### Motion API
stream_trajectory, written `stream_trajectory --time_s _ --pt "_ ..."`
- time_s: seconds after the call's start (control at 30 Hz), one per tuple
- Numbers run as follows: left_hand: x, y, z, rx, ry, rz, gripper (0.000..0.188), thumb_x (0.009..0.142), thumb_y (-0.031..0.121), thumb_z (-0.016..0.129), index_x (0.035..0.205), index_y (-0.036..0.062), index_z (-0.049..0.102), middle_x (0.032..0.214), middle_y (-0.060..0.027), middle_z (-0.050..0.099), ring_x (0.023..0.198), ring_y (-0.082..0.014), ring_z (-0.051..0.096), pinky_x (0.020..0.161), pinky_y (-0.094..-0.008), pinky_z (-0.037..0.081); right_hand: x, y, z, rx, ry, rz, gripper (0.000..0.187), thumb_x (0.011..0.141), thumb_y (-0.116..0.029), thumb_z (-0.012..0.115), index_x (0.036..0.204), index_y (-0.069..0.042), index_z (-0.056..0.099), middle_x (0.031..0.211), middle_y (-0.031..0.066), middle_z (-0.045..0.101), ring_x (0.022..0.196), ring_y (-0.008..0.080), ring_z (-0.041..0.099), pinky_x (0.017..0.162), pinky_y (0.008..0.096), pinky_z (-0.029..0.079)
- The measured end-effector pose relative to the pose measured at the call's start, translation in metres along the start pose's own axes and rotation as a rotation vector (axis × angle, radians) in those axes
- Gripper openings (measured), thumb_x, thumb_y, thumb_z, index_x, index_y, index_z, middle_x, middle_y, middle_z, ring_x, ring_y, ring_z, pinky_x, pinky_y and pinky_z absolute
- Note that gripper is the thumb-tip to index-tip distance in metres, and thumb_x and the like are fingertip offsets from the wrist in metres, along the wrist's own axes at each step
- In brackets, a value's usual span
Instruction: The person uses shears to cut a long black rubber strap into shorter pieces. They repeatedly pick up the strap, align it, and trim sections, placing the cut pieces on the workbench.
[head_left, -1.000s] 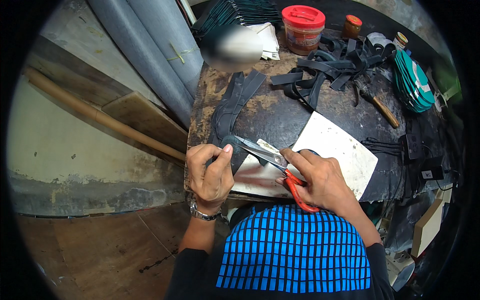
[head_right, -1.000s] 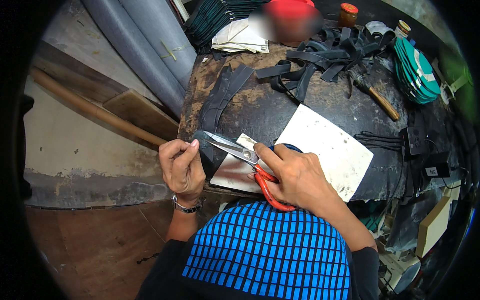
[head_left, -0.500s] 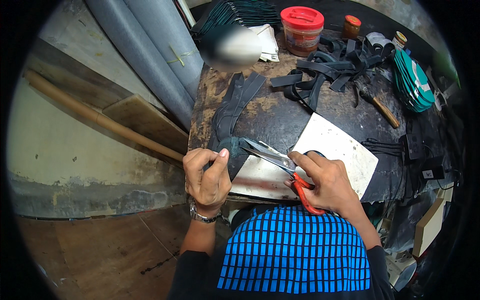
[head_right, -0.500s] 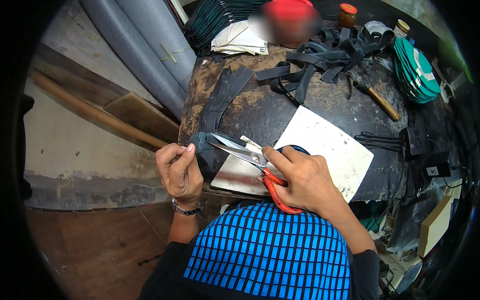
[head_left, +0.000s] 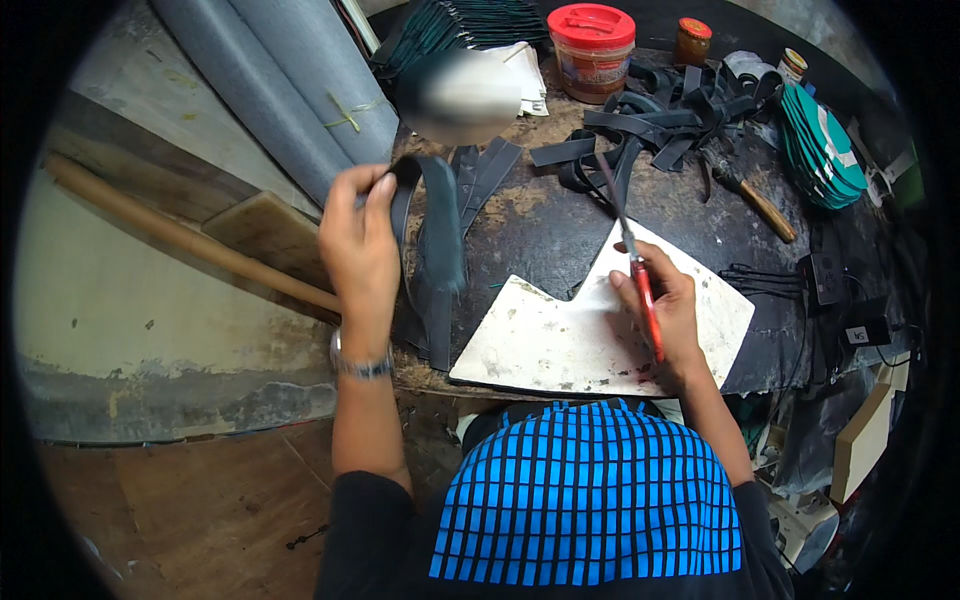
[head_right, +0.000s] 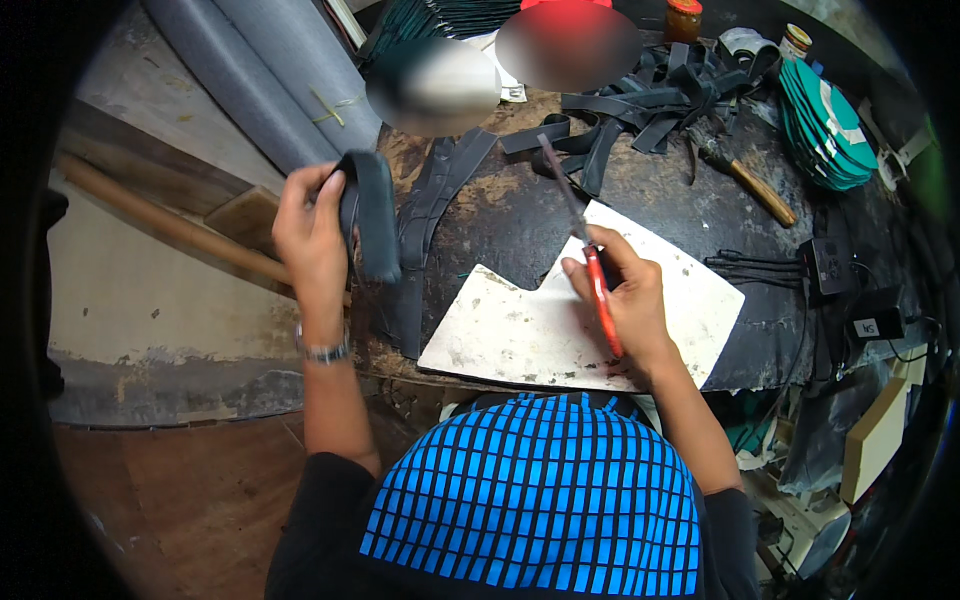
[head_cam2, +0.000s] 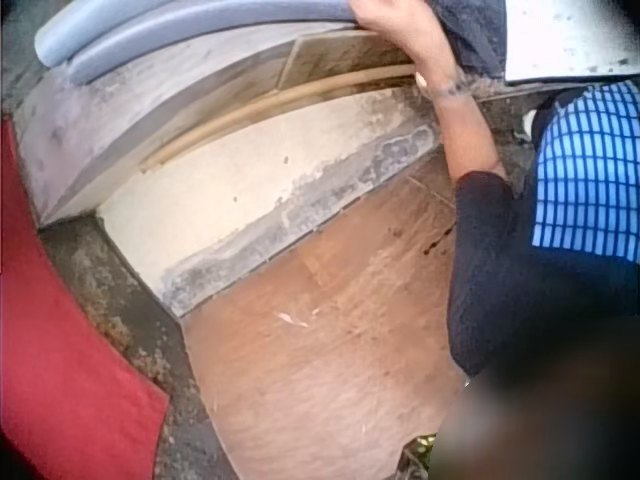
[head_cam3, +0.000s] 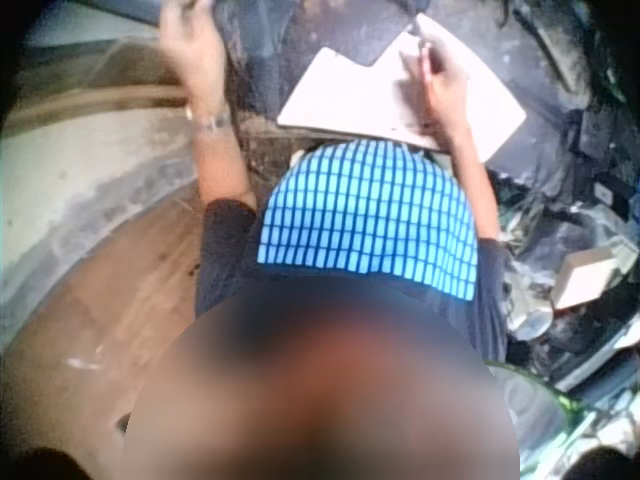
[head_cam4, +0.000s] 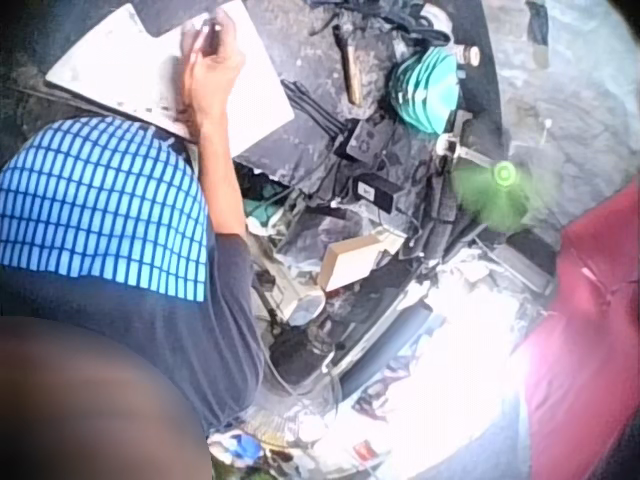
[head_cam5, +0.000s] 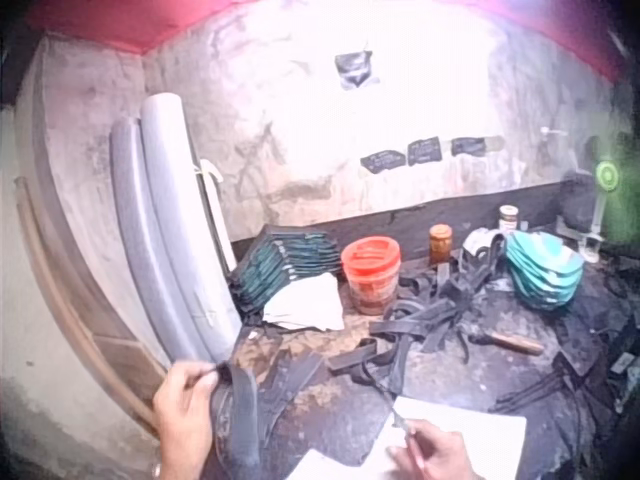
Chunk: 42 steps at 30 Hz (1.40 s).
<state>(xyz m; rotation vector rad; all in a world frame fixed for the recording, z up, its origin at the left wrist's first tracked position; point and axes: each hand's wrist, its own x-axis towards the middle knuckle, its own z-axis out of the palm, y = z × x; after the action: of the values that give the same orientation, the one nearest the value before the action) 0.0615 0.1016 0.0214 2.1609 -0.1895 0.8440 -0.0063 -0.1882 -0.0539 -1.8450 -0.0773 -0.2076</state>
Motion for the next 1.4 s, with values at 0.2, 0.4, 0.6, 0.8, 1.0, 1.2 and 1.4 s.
stream_trajectory --time_s 0.2,0.4,0.6,0.8,1.0,1.2,1.4 --pt "-0.011 -0.066 0.051 0.245 -0.389 -0.136 0.02 0.088 0.013 0.065 0.099 -0.0024 0.063 0.088 -0.0215 0.065 0.08 -0.0353 0.064 0.076 -0.0406 0.051 0.002 0.006 -0.013 0.128 0.097 0.079 0.03 0.089 -0.013 0.07 0.116 -0.004 0.063 0.061 -0.006 0.045 0.053 0.0023 0.039 0.05 0.0213 0.032" --pt "-0.041 -0.062 0.066 0.818 -0.462 0.062 0.028 0.097 0.028 0.055 0.108 0.0026 0.05 0.094 -0.0237 0.058 0.084 -0.0431 0.064 0.066 -0.0487 0.055 0.0 0.002 -0.012 0.291 0.145 0.155 0.031 0.091 -0.013 0.068 0.119 -0.004 0.06 0.062 -0.0045 0.051 0.049 0.0017 0.041 0.044 0.0208 0.032" --pt "-0.018 -0.045 0.068 1.022 -0.809 -0.038 0.048 0.099 0.043 0.045 0.129 0.0051 0.046 0.098 -0.026 0.059 0.086 -0.0414 0.065 0.073 -0.0512 0.054 0.002 -0.006 -0.024 0.519 0.198 0.255 0.029 0.095 -0.024 0.06 0.114 -0.002 0.056 0.061 -0.0015 0.051 0.045 0.0035 0.044 0.041 0.0196 0.035" --pt "0.005 -0.038 0.074 1.084 -1.127 -0.11 0.08 0.095 0.056 0.044 0.152 0.0031 0.023 0.119 -0.0291 0.059 0.104 -0.04 0.063 0.085 -0.0451 0.053 0.011 0.004 -0.031 0.847 0.296 0.453 0.04 0.093 -0.033 0.059 0.114 0.0 0.053 0.062 0.0021 0.053 0.045 0.0061 0.047 0.038 0.02 0.035" --pt "0.027 -0.02 0.107 0.812 -0.772 0.269 0.053 0.098 0.04 0.049 0.14 0.0068 0.047 0.114 -0.0239 0.062 0.101 -0.0407 0.062 0.085 -0.0445 0.05 0.012 0.007 -0.031 0.828 0.253 0.439 0.039 0.093 -0.034 0.059 0.113 -0.001 0.053 0.063 0.0018 0.053 0.046 0.0061 0.048 0.039 0.0199 0.037" --pt "0.053 0.008 0.204 0.164 -0.716 0.1 0.029 0.094 0.023 0.058 0.111 0.0014 0.067 0.106 -0.0218 0.063 0.101 -0.0402 0.06 0.085 -0.0441 0.048 0.01 0.005 -0.031 0.742 0.233 0.405 0.039 0.094 -0.036 0.058 0.112 -0.002 0.054 0.064 0.0013 0.053 0.046 0.0057 0.048 0.041 0.0197 0.037" --pt "0.036 0.08 0.16 -0.728 -0.637 0.043 0.021 0.093 0.017 0.061 0.104 0.0001 0.067 0.095 -0.0058 0.064 0.089 -0.0165 0.059 0.079 -0.0316 0.047 0.01 0.002 -0.032 0.751 0.208 0.42 0.035 0.095 -0.03 0.056 0.116 -0.002 0.052 0.064 0.0008 0.053 0.046 0.005 0.047 0.04 0.0189 0.036"
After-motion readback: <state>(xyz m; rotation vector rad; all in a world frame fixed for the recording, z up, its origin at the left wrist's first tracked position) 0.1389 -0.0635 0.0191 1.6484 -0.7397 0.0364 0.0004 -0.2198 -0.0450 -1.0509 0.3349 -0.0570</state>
